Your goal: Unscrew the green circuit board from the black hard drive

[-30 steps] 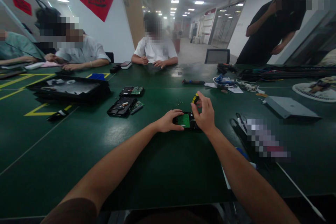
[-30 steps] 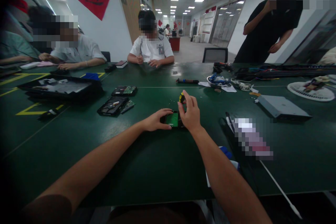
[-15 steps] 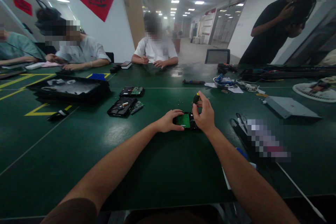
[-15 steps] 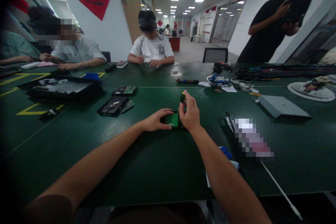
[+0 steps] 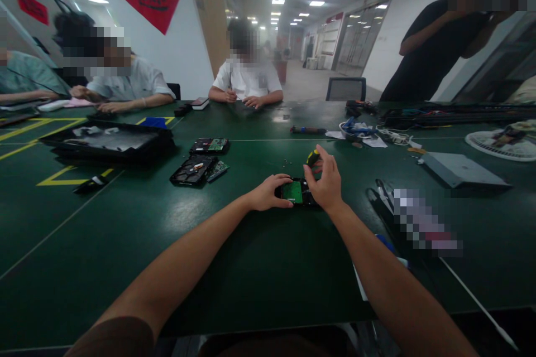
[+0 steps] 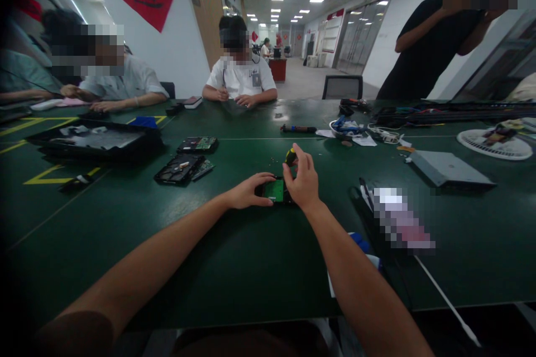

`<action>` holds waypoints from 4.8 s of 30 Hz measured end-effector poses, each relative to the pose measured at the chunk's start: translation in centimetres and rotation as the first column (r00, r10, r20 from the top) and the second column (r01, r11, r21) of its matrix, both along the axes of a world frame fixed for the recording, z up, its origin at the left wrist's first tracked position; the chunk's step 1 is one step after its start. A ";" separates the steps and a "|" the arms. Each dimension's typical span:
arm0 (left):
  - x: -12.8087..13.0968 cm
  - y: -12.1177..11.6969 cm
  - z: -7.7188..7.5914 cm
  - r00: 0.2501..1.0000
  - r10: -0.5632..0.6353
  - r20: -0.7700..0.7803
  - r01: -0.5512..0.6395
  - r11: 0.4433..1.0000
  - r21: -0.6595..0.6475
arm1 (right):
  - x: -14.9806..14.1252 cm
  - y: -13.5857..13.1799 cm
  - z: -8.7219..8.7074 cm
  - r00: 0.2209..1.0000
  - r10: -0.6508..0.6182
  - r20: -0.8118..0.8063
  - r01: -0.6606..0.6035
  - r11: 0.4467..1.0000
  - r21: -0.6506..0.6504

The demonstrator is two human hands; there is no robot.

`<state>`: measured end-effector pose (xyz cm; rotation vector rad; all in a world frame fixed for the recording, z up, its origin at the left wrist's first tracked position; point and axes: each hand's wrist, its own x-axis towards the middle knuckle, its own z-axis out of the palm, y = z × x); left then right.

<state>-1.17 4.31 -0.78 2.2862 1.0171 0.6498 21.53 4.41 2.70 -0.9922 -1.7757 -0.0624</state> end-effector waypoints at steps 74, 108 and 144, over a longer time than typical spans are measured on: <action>0.1 -0.1 0.4 1.000 0.008 0.007 -0.008 1.000 -0.027 | 0.0 0.2 -0.3 0.999 0.043 -0.031 -0.044 0.998 -0.032; 0.2 -0.1 0.2 1.000 -0.003 0.020 0.003 1.000 -0.014 | 0.3 0.3 -0.3 1.000 -0.002 -0.011 0.002 1.000 0.011; 0.6 -0.5 0.8 1.000 -0.008 0.017 0.008 1.000 -0.020 | 0.5 0.0 -0.3 1.000 0.015 -0.009 -0.015 1.000 -0.025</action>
